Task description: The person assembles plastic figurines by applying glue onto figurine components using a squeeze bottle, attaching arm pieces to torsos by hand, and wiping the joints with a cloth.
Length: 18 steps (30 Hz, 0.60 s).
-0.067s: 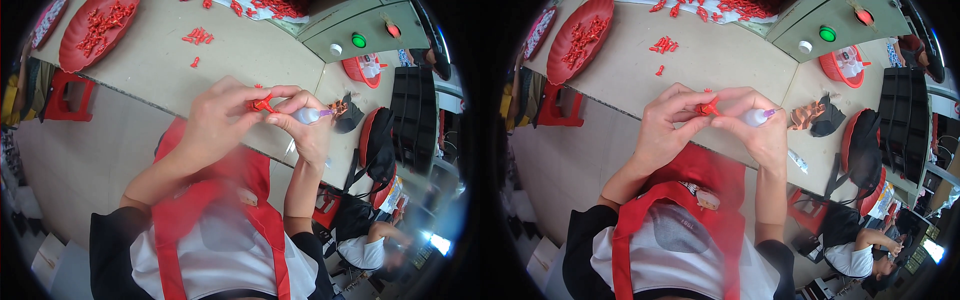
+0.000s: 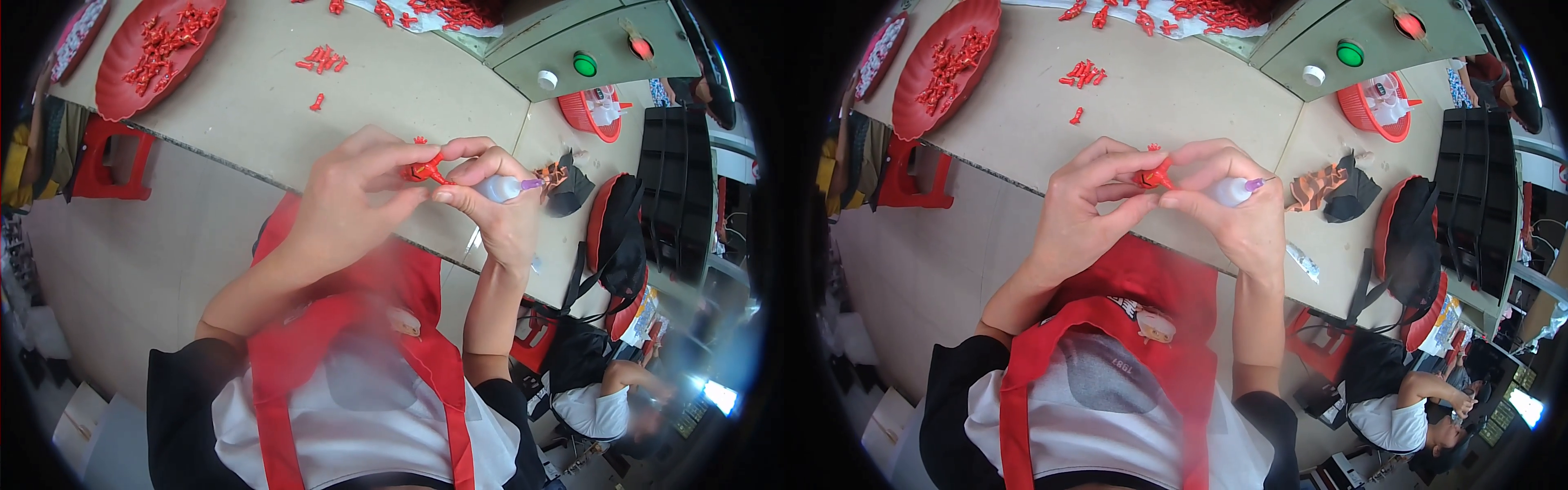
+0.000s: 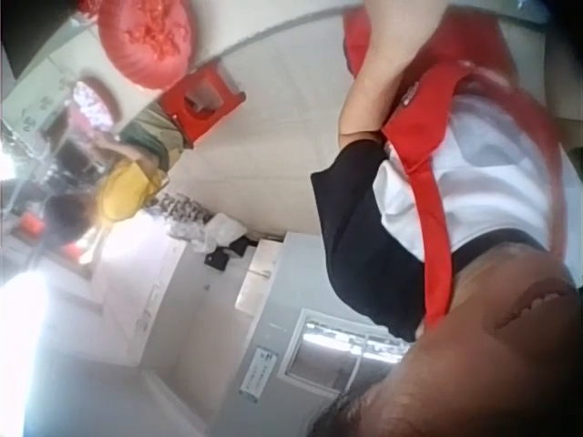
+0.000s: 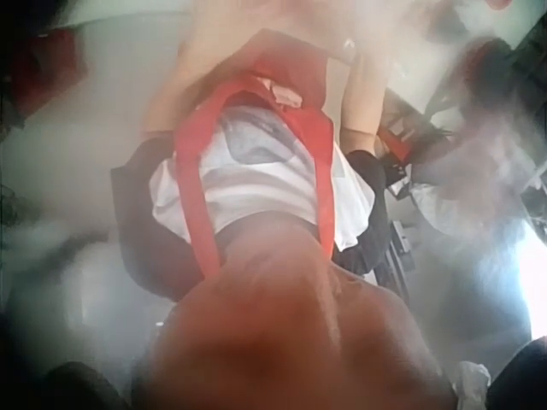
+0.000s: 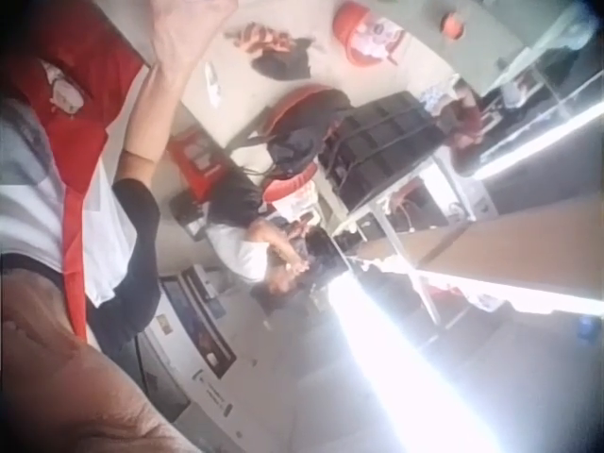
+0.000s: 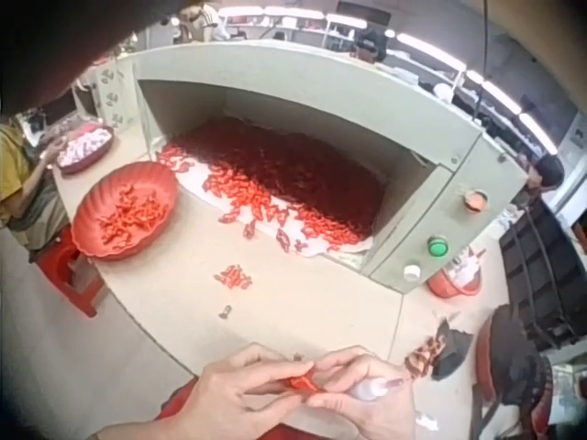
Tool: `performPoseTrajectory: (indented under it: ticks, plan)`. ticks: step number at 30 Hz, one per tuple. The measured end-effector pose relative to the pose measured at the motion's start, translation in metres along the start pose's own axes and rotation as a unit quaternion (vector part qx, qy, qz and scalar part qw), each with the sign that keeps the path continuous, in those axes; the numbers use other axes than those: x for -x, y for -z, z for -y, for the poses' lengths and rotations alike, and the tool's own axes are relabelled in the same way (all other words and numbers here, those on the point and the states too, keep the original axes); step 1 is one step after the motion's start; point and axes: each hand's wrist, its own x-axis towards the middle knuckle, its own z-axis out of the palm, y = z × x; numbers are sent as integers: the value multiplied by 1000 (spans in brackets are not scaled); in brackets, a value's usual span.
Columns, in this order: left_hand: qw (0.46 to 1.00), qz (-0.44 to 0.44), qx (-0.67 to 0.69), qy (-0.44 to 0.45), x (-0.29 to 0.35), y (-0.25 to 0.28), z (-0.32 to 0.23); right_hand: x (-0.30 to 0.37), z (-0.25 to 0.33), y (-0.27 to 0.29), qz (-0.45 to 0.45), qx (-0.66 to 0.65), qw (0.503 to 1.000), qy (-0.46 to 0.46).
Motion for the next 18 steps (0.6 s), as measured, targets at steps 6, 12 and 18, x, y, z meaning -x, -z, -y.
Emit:
performPoseTrajectory:
  ticks: [6,12,18]
  plan:
    - [998,32,62,1,3,8,-4,-4,-3,4,53,-9,999,3]
    - [997,55,56,20,5,12,-5,-7,-5,7,75,-40,996,-32]
    - [994,73,81,27,5,14,-1,-10,-3,-1,84,-48,995,-31]
